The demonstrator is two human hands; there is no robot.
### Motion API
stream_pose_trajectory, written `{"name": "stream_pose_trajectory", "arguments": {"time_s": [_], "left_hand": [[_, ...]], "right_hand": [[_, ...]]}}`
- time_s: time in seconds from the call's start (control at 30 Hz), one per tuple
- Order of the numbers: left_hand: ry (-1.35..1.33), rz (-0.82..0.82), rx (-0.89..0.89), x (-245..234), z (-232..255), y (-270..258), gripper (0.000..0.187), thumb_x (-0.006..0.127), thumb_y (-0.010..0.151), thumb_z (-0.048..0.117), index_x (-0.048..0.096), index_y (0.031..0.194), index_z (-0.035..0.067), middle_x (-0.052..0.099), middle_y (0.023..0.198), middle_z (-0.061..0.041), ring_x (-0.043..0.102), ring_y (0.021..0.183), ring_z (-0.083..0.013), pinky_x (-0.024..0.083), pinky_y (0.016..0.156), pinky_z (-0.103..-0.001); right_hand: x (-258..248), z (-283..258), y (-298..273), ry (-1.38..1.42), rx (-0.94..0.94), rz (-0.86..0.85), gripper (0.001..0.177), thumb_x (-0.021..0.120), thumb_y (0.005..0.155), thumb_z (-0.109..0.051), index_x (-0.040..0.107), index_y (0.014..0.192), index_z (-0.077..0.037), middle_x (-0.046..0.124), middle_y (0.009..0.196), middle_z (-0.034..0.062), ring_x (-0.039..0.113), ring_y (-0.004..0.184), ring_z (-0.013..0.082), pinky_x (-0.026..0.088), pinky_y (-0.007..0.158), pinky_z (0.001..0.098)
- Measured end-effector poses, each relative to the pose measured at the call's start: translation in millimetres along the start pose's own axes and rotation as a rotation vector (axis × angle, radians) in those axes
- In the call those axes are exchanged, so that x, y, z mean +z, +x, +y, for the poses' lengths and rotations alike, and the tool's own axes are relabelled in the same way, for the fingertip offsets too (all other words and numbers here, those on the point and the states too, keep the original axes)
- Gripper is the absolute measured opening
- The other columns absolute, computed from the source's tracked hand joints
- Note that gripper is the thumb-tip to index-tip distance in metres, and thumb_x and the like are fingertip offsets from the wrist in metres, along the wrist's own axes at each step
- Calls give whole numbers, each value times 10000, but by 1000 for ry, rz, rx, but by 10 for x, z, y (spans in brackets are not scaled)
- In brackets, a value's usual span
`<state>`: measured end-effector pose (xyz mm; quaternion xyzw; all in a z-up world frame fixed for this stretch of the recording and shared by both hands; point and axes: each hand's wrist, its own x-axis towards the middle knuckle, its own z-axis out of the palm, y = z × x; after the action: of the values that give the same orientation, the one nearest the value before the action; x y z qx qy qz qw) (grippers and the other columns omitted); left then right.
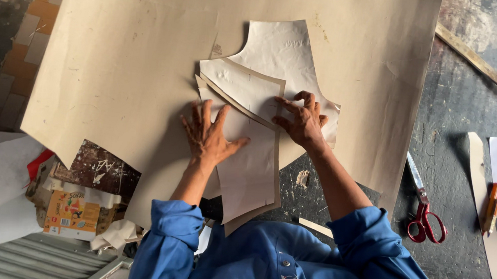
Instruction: The person aligns paper templates on a large sheet, traces outlines with a pencil, and cuts along the lines using scissors. They repeat this process for multiple pattern pieces, handling each piece individually.
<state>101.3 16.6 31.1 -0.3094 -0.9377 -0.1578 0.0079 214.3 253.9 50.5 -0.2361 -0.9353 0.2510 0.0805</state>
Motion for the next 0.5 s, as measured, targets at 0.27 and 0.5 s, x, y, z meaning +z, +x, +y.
{"name": "stream_pose_trajectory", "arguments": {"time_s": [0.27,0.5], "left_hand": [[66,29,-2,-208,-165,273,1179,849,545,764,470,1485,163,325,1587,-61,370,1316,-358,341,1000,-563],[53,-84,-73,-356,-85,379,1390,883,478,771,314,1575,135,194,1677,-51,298,1348,-332,296,1020,-577]], "right_hand": [[-132,-66,-50,-22,-97,-26,734,850,714,-613,644,1363,-337,441,1357,79,436,1168,346,369,809,559],[-124,-75,2,-133,-82,-101,681,745,818,-587,604,1404,-269,445,1435,-7,489,1108,322,430,777,542]]}}
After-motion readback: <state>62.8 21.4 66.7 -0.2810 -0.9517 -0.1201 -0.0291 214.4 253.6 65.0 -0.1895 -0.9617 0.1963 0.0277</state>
